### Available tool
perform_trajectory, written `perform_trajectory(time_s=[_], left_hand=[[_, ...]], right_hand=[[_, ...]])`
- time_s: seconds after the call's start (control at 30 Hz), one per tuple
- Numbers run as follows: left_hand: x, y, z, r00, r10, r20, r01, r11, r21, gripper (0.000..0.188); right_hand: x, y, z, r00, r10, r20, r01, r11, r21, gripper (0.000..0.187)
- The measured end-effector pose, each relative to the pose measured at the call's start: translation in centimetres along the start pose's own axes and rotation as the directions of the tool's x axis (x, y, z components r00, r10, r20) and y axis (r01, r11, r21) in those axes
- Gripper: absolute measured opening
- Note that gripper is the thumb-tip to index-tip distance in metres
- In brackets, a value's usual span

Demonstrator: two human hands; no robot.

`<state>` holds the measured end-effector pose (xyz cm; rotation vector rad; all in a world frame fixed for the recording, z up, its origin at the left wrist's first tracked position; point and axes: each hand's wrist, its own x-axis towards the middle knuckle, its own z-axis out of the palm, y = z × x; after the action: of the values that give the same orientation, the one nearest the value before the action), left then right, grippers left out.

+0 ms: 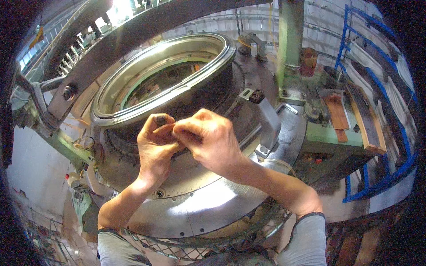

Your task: The person repeatedly picks small metal pieces from a wooden tray and places them into slots around the rim of a large circular metal machine. The person handles the pieces one at a time, inserting them into the machine's edge throughout the clip.

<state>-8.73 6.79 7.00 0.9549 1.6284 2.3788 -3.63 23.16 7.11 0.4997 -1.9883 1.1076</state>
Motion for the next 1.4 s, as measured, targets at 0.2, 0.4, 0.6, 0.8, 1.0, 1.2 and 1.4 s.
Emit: perform_trajectory(time_s=[0.2,0.4,0.6,0.8,1.0,1.2,1.4], left_hand=[[-4.3,-0.8,-2.8,0.948,-0.318,-0.027,0.311,0.94,-0.141,0.04],[-7.1,-1.7,-3.5,0.811,-0.585,-0.004,0.585,0.811,0.011,0.044],[-7.4,-2.7,-4.5,0.823,-0.562,0.086,0.566,0.824,-0.036,0.044],[-7.4,-3.3,-5.3,0.81,-0.579,0.095,0.586,0.806,-0.087,0.043],[-7.3,-3.3,-5.4,0.803,-0.584,0.122,0.595,0.799,-0.087,0.043],[-7.4,-3.3,-5.3,0.806,-0.577,0.131,0.588,0.806,-0.069,0.043],[-7.4,-3.2,-5.1,0.813,-0.57,0.116,0.579,0.812,-0.069,0.041]], right_hand=[[-0.9,-1.4,0.4,0.976,0.042,0.212,-0.043,0.999,0.0,0.03],[7.7,4.5,-2.1,0.968,-0.211,0.134,0.242,0.924,-0.296,0.048],[11.5,7.4,-1.6,0.872,-0.236,0.428,0.381,0.877,-0.294,0.034],[12.2,7.4,-1.9,0.85,-0.211,0.482,0.346,0.914,-0.211,0.037],[12.2,6.8,-1.7,0.815,-0.177,0.552,0.361,0.9,-0.245,0.044],[12.2,7.4,-0.9,0.796,-0.262,0.546,0.42,0.888,-0.185,0.043],[12.0,7.3,-0.9,0.802,-0.234,0.549,0.414,0.881,-0.23,0.04]])
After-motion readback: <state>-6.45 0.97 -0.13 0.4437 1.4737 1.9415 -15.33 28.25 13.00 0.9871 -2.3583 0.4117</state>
